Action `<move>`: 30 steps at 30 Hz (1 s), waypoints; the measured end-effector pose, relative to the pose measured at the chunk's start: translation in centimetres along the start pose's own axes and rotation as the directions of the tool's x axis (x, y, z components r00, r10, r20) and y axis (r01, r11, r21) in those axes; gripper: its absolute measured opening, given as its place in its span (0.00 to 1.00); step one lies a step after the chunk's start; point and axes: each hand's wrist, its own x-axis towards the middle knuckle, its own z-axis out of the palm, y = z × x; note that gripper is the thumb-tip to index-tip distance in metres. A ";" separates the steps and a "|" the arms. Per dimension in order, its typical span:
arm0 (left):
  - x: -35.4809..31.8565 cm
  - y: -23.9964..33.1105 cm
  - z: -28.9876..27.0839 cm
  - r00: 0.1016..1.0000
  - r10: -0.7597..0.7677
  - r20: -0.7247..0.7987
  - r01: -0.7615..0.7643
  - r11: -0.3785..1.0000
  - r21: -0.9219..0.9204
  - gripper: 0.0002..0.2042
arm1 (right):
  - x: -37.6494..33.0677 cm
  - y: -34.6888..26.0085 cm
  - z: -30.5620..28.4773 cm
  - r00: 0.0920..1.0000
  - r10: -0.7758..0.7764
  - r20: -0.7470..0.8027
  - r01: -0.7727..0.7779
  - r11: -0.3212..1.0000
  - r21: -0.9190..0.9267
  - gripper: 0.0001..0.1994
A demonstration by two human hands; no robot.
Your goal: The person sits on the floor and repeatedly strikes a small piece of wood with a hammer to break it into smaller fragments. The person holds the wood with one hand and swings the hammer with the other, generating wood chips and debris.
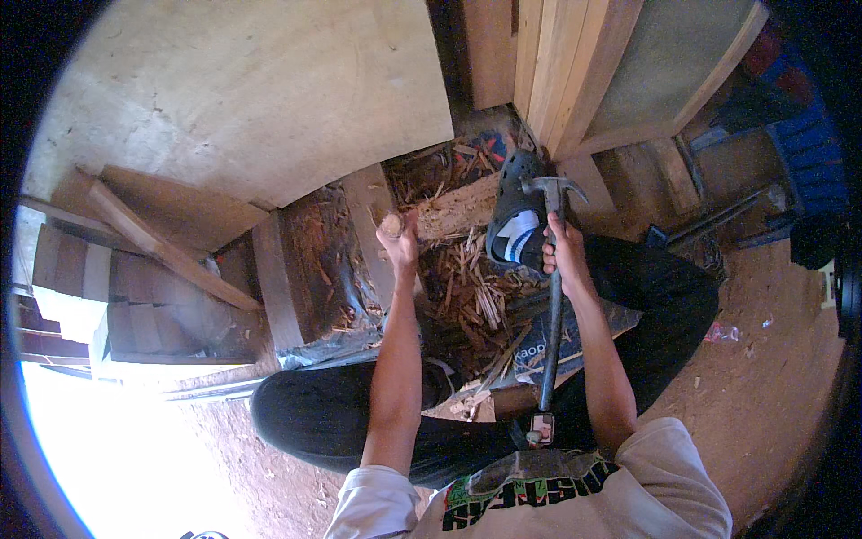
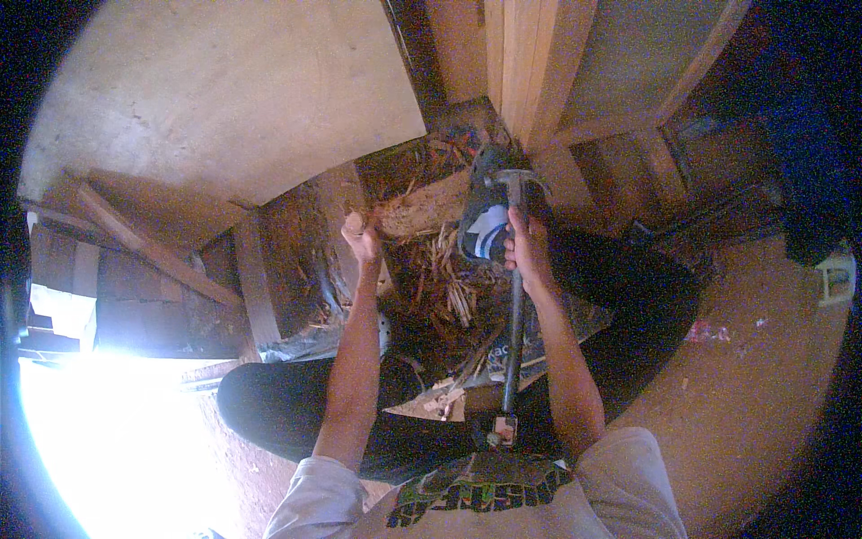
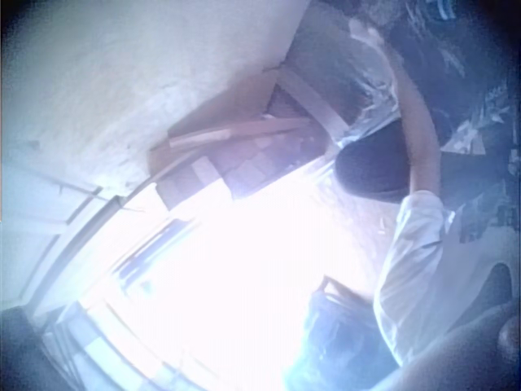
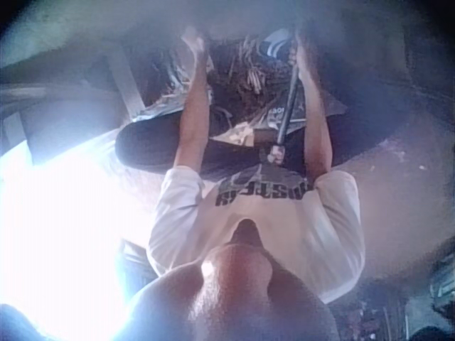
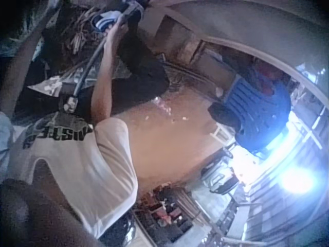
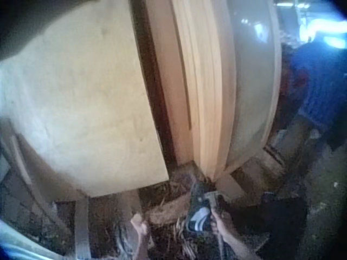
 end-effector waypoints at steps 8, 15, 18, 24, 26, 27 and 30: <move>0.6 -0.6 -0.2 0.997 0.023 -0.077 -0.029 0.996 -0.085 0.11 | 0.3 0.4 -0.1 1.000 0.015 0.012 -0.015 1.000 -0.021 0.22; -0.5 -3.8 -0.1 0.999 0.039 -0.033 -0.041 0.996 -0.082 0.14 | 0.5 0.7 0.0 1.000 0.007 -0.007 -0.007 1.000 -0.016 0.22; -0.4 -5.3 -0.4 0.998 0.056 -0.032 -0.059 0.993 -0.098 0.13 | 0.5 0.7 0.1 1.000 0.016 -0.012 -0.017 1.000 -0.026 0.22; 0.8 -6.4 -0.6 0.999 -0.047 0.007 0.047 0.986 -0.159 0.15 | 0.8 1.0 0.1 1.000 0.012 -0.003 -0.013 1.000 -0.026 0.22; 0.8 -5.8 -0.4 1.000 0.000 0.017 0.003 0.986 -0.166 0.17 | 0.9 1.1 0.1 1.000 0.027 -0.010 -0.028 0.999 -0.025 0.22; 0.8 -5.3 -0.3 0.997 0.046 0.055 -0.035 0.980 -0.194 0.17 | 1.0 1.2 0.1 1.000 0.010 -0.009 -0.010 0.999 -0.033 0.22; -0.2 -3.5 -0.5 0.993 -0.106 0.055 0.110 0.991 -0.070 0.18 | 1.1 1.2 0.1 1.000 0.013 -0.012 -0.013 0.999 -0.035 0.21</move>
